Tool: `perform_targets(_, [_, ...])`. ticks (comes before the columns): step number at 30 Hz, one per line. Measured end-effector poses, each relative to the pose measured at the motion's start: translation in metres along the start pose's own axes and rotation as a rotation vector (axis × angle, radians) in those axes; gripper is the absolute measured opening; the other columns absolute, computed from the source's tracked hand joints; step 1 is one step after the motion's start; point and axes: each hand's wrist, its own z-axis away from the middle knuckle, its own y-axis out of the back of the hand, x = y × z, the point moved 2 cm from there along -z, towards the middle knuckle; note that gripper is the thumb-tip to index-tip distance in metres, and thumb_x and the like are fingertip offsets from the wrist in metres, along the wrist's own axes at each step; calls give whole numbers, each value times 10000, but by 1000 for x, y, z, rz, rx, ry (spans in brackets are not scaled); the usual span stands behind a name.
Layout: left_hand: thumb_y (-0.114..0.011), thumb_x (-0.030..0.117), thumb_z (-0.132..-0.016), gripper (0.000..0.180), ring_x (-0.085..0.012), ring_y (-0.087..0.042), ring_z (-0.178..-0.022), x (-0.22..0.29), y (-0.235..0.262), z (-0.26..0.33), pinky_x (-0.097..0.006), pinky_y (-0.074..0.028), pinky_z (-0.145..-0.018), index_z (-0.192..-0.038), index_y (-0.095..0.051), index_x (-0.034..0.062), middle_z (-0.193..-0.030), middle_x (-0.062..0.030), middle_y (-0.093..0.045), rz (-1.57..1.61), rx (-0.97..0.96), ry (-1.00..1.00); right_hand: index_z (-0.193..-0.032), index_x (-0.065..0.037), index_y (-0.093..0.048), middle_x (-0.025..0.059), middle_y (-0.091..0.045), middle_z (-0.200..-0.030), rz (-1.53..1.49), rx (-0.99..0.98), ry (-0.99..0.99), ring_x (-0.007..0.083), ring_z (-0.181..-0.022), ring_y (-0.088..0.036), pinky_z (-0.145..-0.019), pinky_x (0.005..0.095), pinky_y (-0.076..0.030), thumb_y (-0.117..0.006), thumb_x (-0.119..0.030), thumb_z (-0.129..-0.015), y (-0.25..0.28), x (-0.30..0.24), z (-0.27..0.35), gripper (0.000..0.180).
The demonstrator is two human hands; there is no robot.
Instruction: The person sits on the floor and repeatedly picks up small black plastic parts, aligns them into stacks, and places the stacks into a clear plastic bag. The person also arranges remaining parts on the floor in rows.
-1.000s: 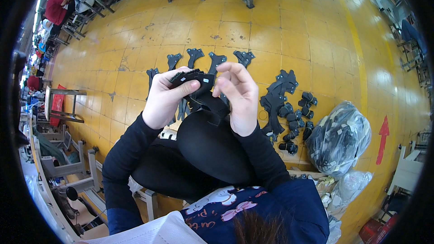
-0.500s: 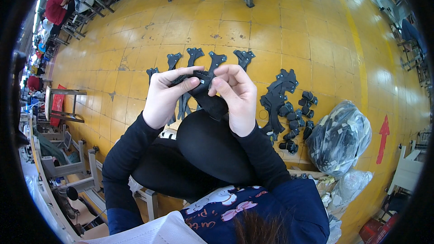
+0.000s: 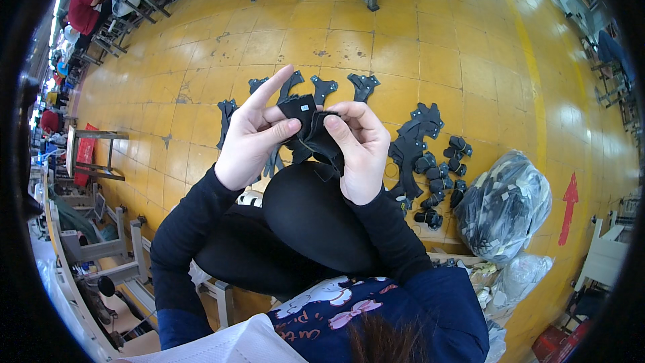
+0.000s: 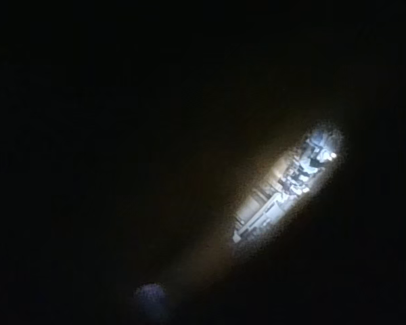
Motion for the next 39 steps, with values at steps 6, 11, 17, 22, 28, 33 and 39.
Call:
perform_targets(6, [-613,-66,-818,655,-91,-602,-887,8,-3,6,-209,-459,-802,-1391,-305,6,-953,-140,-665,-129,76,-33,-995,19,-608,13,-591,-755,64,-90,-76,67,-649,-549,-641,189,-418,-630,-29,-841,2,-2,-1,163])
perform_targets(11, [-581,-14,-860,589,-97,-604,-900,7,-1,3,-212,-457,-805,-1383,-311,-8,-948,-142,-667,-188,54,-16,-1009,16,-635,27,-576,-844,150,-143,-9,74,-745,-550,-733,199,-429,-623,-12,-836,4,2,0,177])
perform_targets(17, [-492,15,-907,575,-84,-572,-974,3,-7,-3,-213,-430,-843,-1422,-239,49,-1057,-163,-641,-66,-46,-17,-932,26,-623,93,-597,-1046,44,-155,57,148,-963,-577,-880,268,-437,-586,11,-836,4,-7,-5,104])
perform_targets(22, [-555,-2,-821,766,-201,-507,-1117,-3,4,7,-294,-374,-946,-1445,-116,61,-1230,-186,-534,-437,-212,-136,-958,25,-600,121,-610,-1047,148,-40,-3,171,-946,-575,-883,280,-430,-525,-5,-853,3,6,-4,133])
perform_targets(28, [-660,65,-738,844,-353,-444,-1194,-23,-3,-15,-363,-367,-996,-1418,-162,9,-1266,-236,-451,-547,-365,-378,-867,-112,-464,26,-506,-846,-21,88,18,165,-877,-548,-828,319,-432,-475,-302,-955,13,11,-9,210])
perform_targets(33, [-686,190,-716,684,-336,-568,-1011,-23,11,-23,-405,-470,-837,-1329,-395,106,-1130,-155,-555,-1084,-332,-219,-924,-90,-478,-5,-479,-823,341,272,221,117,-795,-491,-816,280,-413,-438,-240,-947,-4,18,3,158])
perform_targets(39, [-592,279,-852,447,-228,-609,-937,-10,84,25,-349,-469,-838,-1243,-495,84,-1073,-114,-628,-453,37,-465,-783,-99,-457,-16,-421,-633,-446,-67,-68,96,-581,-438,-756,246,-401,-510,-141,-896,51,22,-30,132])
